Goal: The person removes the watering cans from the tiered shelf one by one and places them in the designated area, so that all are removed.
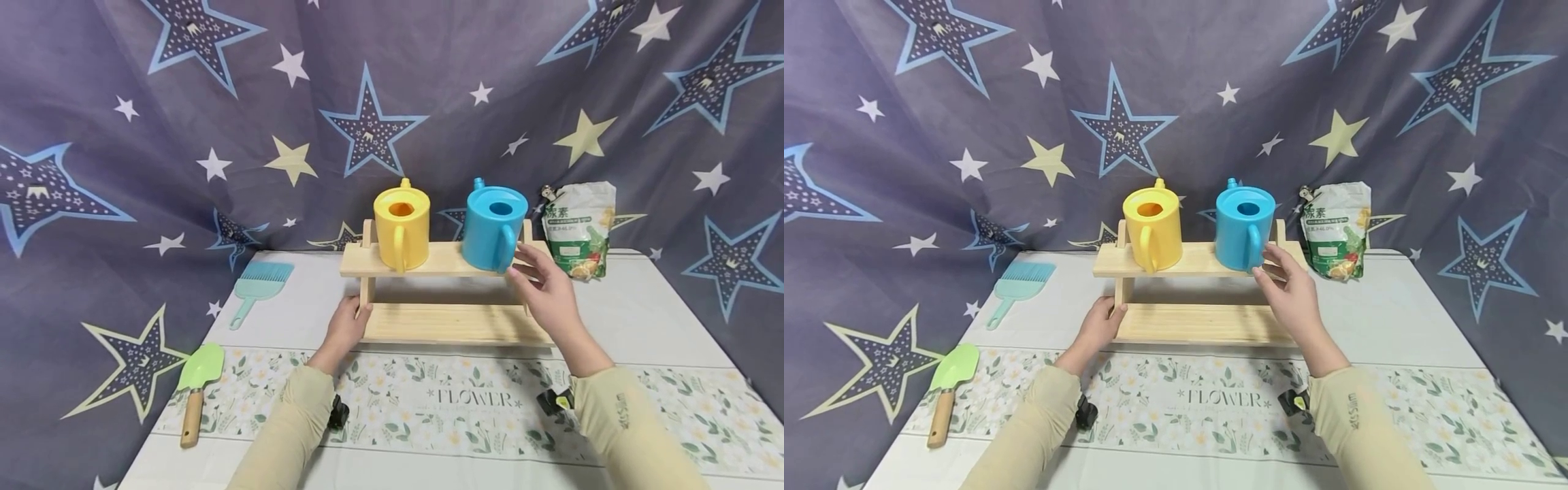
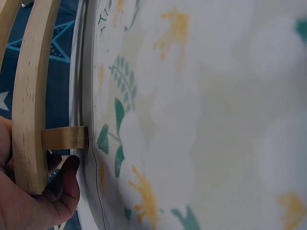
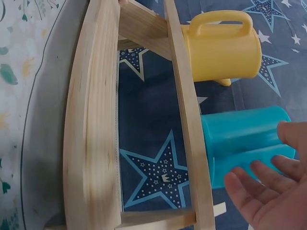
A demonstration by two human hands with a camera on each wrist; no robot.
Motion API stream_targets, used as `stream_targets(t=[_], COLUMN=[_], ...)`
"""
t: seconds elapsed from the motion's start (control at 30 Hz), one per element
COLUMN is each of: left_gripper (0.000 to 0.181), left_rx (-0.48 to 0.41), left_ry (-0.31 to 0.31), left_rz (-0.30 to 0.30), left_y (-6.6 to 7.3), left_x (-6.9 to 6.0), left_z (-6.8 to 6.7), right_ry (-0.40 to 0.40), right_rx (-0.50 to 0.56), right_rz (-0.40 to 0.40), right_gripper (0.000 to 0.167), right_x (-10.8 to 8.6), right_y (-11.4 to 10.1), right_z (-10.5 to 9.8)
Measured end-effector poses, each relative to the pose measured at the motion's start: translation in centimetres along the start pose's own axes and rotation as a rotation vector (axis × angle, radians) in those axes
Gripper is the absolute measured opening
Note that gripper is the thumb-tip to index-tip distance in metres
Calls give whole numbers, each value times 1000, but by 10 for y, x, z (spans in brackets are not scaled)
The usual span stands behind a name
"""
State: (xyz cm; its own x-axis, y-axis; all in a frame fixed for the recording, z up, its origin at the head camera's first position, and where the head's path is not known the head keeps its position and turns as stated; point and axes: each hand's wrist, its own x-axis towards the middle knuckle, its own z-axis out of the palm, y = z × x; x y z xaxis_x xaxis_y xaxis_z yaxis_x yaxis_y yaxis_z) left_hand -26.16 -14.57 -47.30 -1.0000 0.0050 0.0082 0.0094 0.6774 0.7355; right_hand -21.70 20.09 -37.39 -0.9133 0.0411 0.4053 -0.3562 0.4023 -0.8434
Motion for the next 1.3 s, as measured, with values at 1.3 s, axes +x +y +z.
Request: stream_targets(t=[1.3], left_gripper=[44], left_rx=[8], left_ry=[7], left_rz=[8], left_y=[-4], left_x=[1], left_z=[2], right_ry=[110], right_rx=[-186], right_rz=[-20], right_gripper=[31], right_x=[16], right_y=[-2], right_z=[18])
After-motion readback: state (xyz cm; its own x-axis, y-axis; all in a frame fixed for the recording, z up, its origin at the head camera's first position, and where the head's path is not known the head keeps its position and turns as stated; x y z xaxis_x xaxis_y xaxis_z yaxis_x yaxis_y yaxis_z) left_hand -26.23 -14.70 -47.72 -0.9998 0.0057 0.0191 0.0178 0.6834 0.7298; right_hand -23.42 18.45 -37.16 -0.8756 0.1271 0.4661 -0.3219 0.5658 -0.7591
